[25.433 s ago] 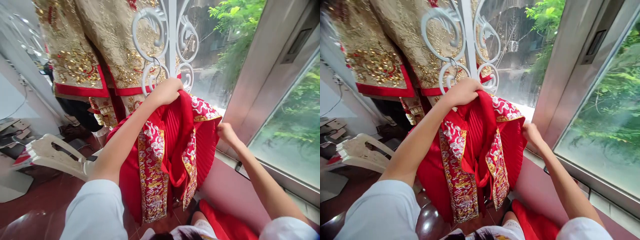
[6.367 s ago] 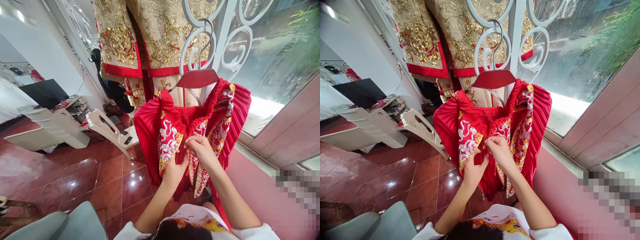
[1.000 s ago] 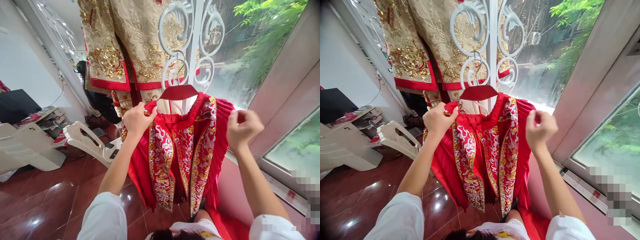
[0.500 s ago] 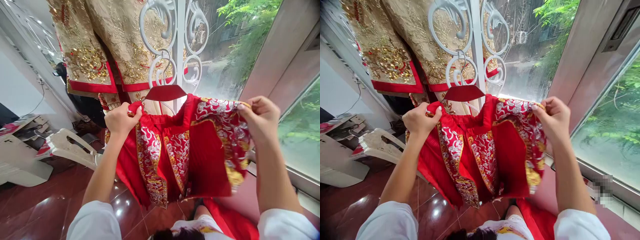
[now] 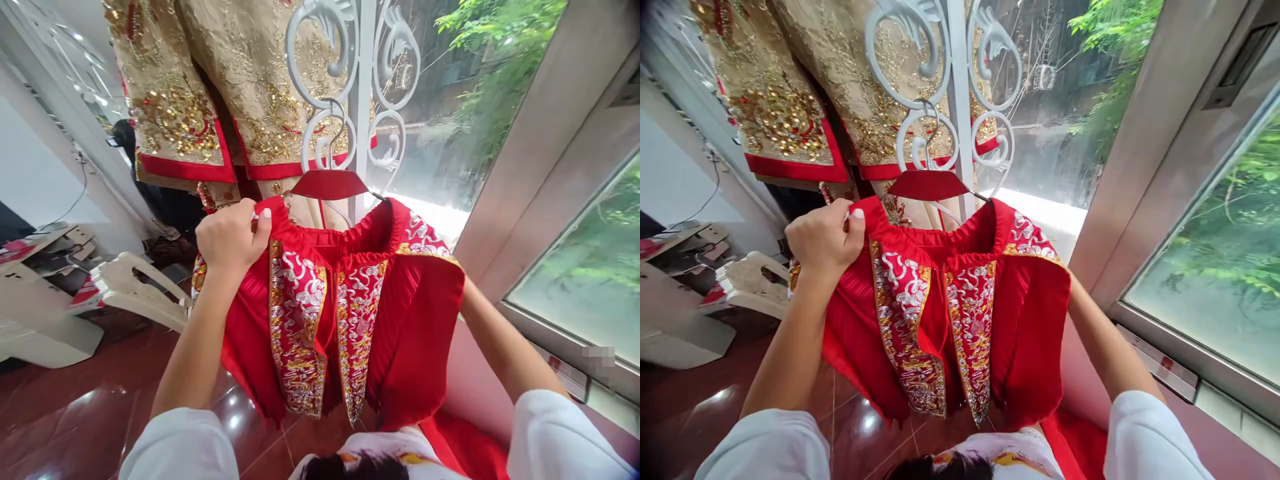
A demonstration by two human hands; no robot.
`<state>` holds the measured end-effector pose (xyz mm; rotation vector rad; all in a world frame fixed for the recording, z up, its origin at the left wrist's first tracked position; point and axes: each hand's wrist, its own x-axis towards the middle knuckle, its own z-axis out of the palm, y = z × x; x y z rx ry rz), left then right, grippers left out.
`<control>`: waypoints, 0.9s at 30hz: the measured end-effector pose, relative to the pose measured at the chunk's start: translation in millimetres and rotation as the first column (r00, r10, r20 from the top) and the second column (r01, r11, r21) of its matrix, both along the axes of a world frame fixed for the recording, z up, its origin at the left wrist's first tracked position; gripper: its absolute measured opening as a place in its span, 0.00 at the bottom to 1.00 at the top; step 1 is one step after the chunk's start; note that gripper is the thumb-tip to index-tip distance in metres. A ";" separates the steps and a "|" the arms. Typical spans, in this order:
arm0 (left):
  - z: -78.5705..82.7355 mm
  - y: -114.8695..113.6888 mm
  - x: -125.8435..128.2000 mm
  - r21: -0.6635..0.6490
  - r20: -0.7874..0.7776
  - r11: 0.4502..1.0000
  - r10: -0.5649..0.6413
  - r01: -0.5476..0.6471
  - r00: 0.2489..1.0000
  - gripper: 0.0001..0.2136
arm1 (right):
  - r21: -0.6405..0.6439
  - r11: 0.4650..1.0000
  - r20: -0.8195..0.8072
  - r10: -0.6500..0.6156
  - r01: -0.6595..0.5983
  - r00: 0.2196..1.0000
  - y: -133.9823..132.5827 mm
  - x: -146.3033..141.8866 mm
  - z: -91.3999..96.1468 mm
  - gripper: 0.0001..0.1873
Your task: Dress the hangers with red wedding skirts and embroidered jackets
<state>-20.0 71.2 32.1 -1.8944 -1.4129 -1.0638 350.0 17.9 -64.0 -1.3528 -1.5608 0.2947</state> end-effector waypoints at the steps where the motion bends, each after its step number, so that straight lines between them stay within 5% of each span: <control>1: 0.3 -2.1 -2.7 0.000 0.002 0.999 -0.043 0.043 0.999 0.19 | -0.005 1.000 -0.027 0.013 -0.013 1.000 0.7 4.4 9.0 0.21; 4: 3.4 -7.7 -11.5 -0.051 0.078 0.980 -0.186 0.191 0.979 0.18 | 0.078 0.996 -0.152 0.055 -0.043 0.987 10.3 15.0 51.7 0.22; 6: 10.7 -9.3 -16.1 -0.162 0.153 0.934 -0.294 0.318 0.943 0.17 | 0.131 0.977 -0.089 0.183 -0.171 0.979 14.5 11.4 79.2 0.22; 8: 23.3 -7.1 -17.7 -0.320 0.208 0.847 -0.374 0.424 0.904 0.16 | 0.118 0.961 0.160 0.232 -0.252 0.960 14.7 -0.1 97.6 0.25; 11: 44.7 2.8 -12.8 -0.526 0.270 0.675 -0.444 0.517 0.854 0.20 | 0.085 0.979 0.447 0.127 -0.183 0.886 15.8 -17.9 107.9 0.20; 13: 53.3 9.7 -6.5 -0.623 0.312 0.544 -0.487 0.563 0.816 0.24 | 0.023 0.985 0.398 0.148 -0.171 0.906 20.1 -22.7 107.5 0.20; 15: 54.4 13.5 -1.1 -0.653 0.354 0.468 -0.507 0.596 0.786 0.26 | -0.047 0.982 0.222 0.187 -0.181 0.957 25.8 -22.0 104.8 0.25; 17: 49.5 14.3 1.9 -0.589 0.392 0.507 -0.501 0.629 0.771 0.26 | -0.018 0.982 -0.045 0.187 -0.188 0.981 30.3 -19.4 102.1 0.28; 21: 36.3 15.0 2.3 -0.378 0.406 0.657 -0.516 0.653 0.754 0.26 | 0.089 0.979 -0.411 0.205 -0.185 0.888 30.6 -17.9 103.1 0.25; 27: 27.1 21.7 3.2 -0.144 0.479 0.775 -0.490 0.615 0.729 0.28 | -0.282 0.928 -0.276 0.165 -0.244 0.947 21.3 -16.6 121.4 0.23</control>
